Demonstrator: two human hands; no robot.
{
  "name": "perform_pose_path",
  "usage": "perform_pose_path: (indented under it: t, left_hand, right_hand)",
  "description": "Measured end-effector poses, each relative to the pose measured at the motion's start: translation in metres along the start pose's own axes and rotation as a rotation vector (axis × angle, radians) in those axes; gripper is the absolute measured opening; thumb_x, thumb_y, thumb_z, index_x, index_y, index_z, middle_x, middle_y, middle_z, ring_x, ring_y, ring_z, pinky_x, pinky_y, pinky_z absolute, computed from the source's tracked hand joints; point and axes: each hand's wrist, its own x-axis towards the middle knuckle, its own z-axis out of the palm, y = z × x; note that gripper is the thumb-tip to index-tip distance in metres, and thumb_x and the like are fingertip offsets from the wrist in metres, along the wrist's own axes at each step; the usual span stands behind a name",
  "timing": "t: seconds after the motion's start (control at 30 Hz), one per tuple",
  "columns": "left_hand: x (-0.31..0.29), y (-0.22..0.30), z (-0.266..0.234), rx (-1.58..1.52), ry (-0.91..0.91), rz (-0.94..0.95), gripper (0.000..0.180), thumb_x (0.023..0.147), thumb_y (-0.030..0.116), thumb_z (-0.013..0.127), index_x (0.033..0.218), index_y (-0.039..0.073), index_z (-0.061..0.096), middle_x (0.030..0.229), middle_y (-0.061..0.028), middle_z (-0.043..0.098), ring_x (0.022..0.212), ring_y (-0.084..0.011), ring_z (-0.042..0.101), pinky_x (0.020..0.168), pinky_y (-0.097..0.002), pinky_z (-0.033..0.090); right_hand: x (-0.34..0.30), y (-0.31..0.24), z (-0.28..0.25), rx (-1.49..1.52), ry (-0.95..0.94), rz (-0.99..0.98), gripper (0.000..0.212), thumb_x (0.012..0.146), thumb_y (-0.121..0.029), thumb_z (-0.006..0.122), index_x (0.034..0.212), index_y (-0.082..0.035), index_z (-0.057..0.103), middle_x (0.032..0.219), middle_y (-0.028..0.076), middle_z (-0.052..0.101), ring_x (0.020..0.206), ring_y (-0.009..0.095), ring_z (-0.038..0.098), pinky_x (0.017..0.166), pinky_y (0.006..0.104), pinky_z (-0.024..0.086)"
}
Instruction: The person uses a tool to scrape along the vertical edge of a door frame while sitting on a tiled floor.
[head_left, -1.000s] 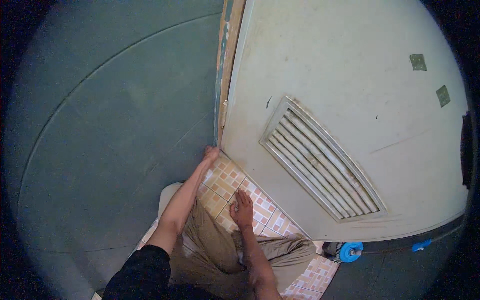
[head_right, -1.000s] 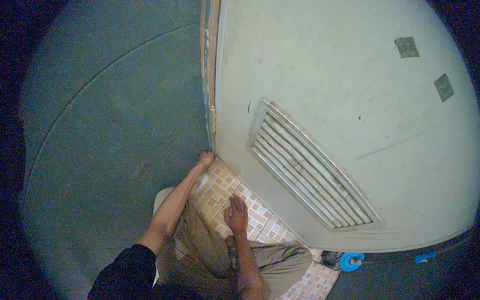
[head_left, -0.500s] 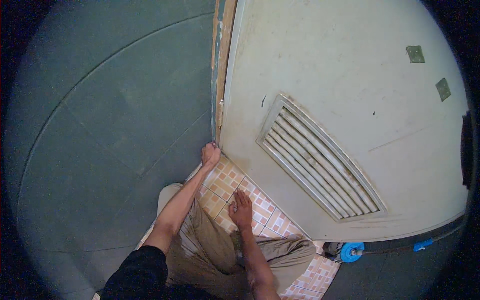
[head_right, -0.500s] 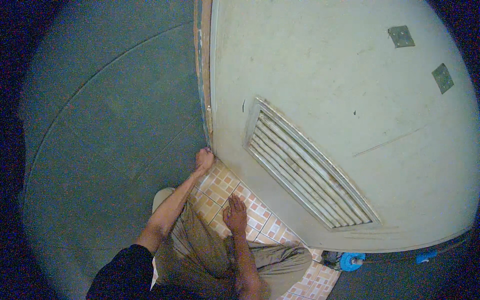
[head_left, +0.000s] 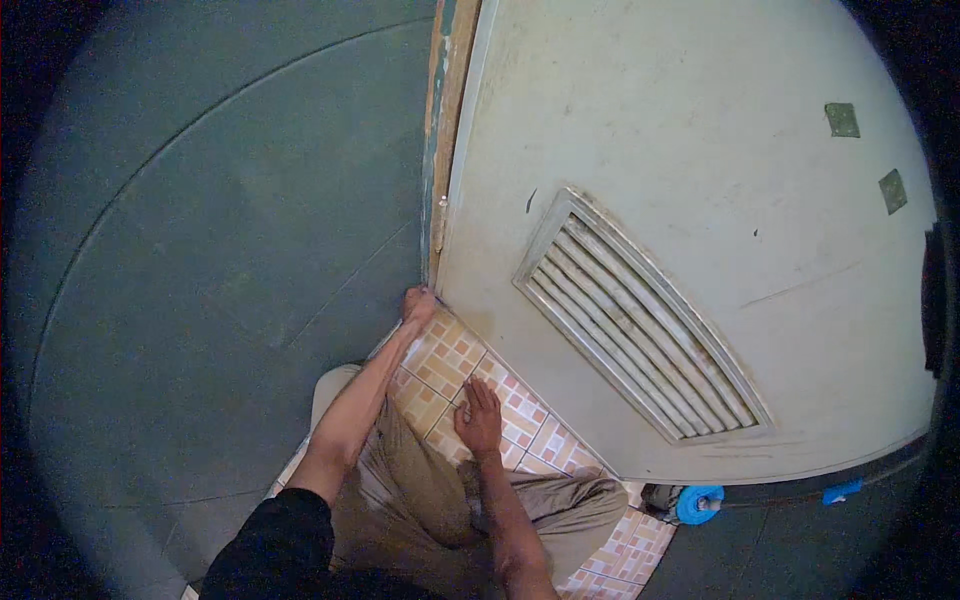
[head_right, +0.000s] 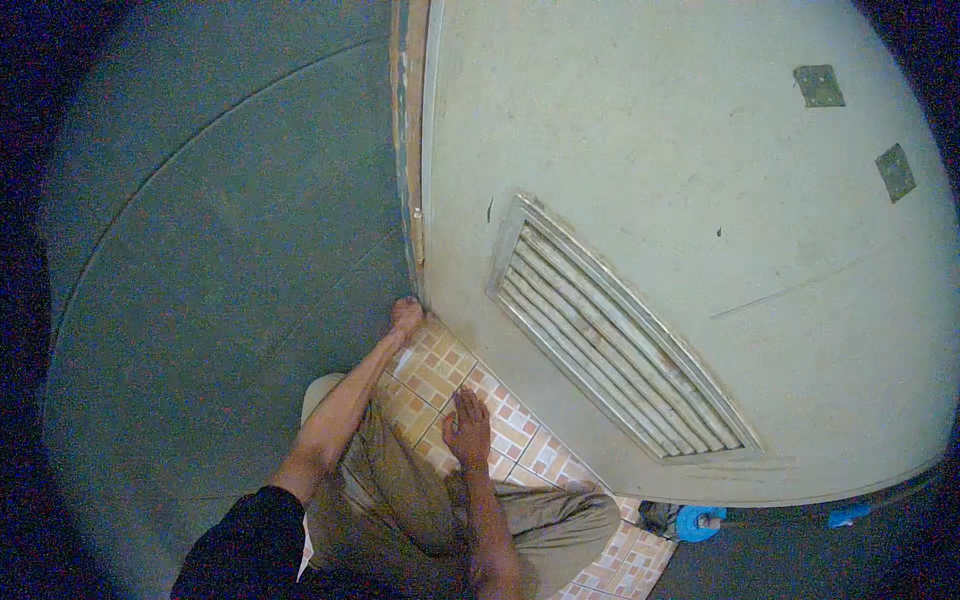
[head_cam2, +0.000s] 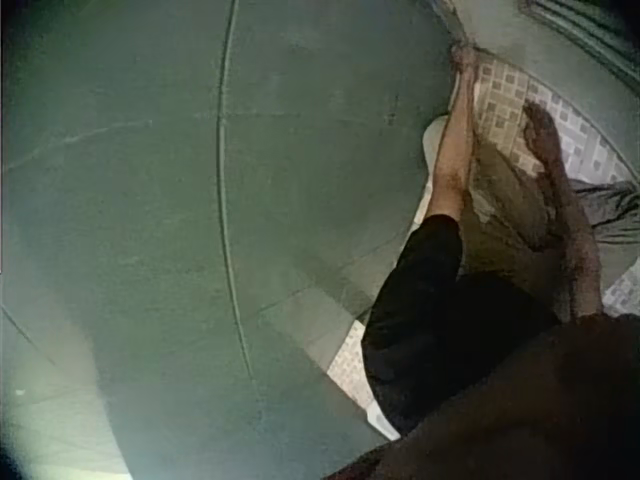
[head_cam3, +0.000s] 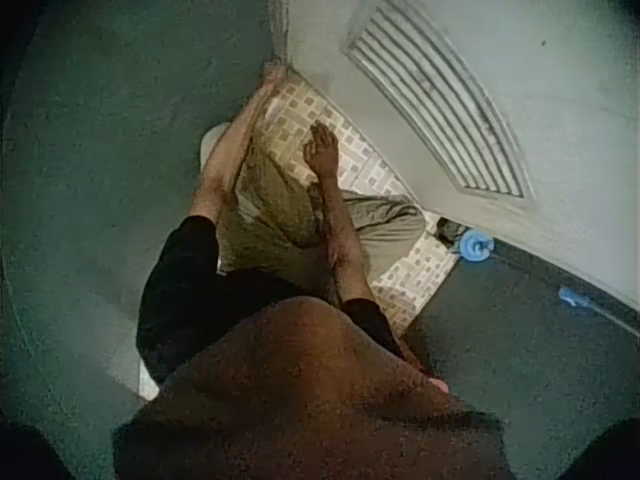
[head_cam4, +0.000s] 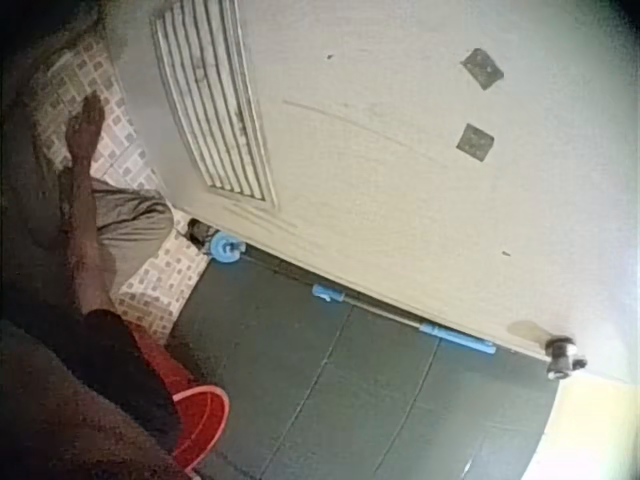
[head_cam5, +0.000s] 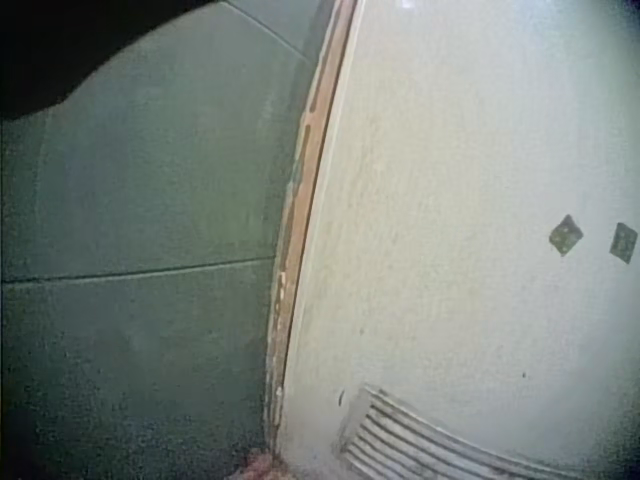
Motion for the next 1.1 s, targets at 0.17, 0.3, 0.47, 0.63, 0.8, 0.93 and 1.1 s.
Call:
perform_pose_path:
  t: [0.17, 0.3, 0.47, 0.63, 0.8, 0.93, 1.1]
  left_hand:
    - [-0.003, 0.003, 0.0, 0.017, 0.113, 0.104, 0.04, 0.097, 0.033, 0.047, 0.109, 0.001, 0.068, 0.107, -0.0229, 0.071, 0.104, -0.0404, 0.068, 0.089, -0.0481, 0.052]
    - [0.002, -0.002, 0.027, 0.142, 0.04, 0.069, 0.043, 0.096, 0.032, 0.047, 0.105, -0.005, 0.067, 0.11, -0.0261, 0.069, 0.106, -0.0417, 0.066, 0.092, -0.0494, 0.051]
    - [0.084, -0.081, 0.022, 0.115, -0.028, 0.012, 0.041, 0.095, 0.031, 0.049, 0.11, -0.003, 0.067, 0.115, -0.0258, 0.068, 0.106, -0.0426, 0.066, 0.092, -0.047, 0.052]
    - [0.029, -0.037, 0.039, -0.053, 0.019, -0.068, 0.042, 0.094, 0.028, 0.048, 0.106, -0.008, 0.066, 0.111, -0.0273, 0.069, 0.104, -0.0428, 0.067, 0.091, -0.0449, 0.052]
    - [-0.018, 0.022, 0.0, 0.144, 0.107, 0.115, 0.042, 0.096, 0.027, 0.047, 0.104, -0.009, 0.067, 0.103, -0.0305, 0.069, 0.101, -0.0457, 0.067, 0.092, -0.0496, 0.051]
    - [-0.018, 0.025, 0.005, 0.131, 0.021, 0.029, 0.041, 0.095, 0.026, 0.047, 0.106, -0.008, 0.067, 0.108, -0.0303, 0.068, 0.106, -0.0458, 0.066, 0.094, -0.0503, 0.051]
    - [0.024, -0.026, 0.014, 0.078, 0.113, -0.105, 0.043, 0.092, 0.03, 0.05, 0.113, -0.004, 0.067, 0.118, -0.0279, 0.067, 0.112, -0.0416, 0.065, 0.096, -0.0461, 0.052]
  right_hand:
    - [-0.002, -0.001, 0.003, -0.006, -0.007, 0.008, 0.049, 0.086, -0.017, 0.058, 0.132, -0.001, 0.058, 0.142, 0.018, 0.053, 0.135, 0.033, 0.048, 0.114, 0.0489, 0.035]
    - [-0.006, 0.012, -0.003, -0.017, -0.01, 0.015, 0.048, 0.086, -0.017, 0.058, 0.132, -0.001, 0.057, 0.143, 0.019, 0.053, 0.136, 0.033, 0.047, 0.115, 0.0483, 0.034]
    - [0.006, -0.02, 0.009, 0.052, -0.029, -0.017, 0.048, 0.086, -0.016, 0.058, 0.131, -0.001, 0.058, 0.143, 0.019, 0.053, 0.137, 0.033, 0.046, 0.115, 0.0485, 0.034]
    - [-0.002, 0.0, -0.004, 0.007, -0.02, 0.003, 0.047, 0.086, -0.015, 0.058, 0.13, 0.0, 0.059, 0.142, 0.019, 0.054, 0.135, 0.032, 0.048, 0.114, 0.0485, 0.035]
    - [-0.002, -0.001, -0.005, 0.01, 0.017, 0.006, 0.044, 0.085, -0.015, 0.06, 0.127, 0.001, 0.061, 0.141, 0.018, 0.055, 0.135, 0.032, 0.049, 0.114, 0.0483, 0.036]
    - [-0.004, 0.007, -0.004, 0.002, 0.033, 0.007, 0.045, 0.085, -0.015, 0.061, 0.127, 0.0, 0.061, 0.14, 0.018, 0.056, 0.134, 0.032, 0.05, 0.114, 0.0482, 0.036]
    - [0.004, -0.011, 0.002, 0.038, 0.014, -0.011, 0.044, 0.085, -0.015, 0.06, 0.127, -0.001, 0.061, 0.14, 0.017, 0.056, 0.133, 0.033, 0.05, 0.114, 0.0484, 0.036]
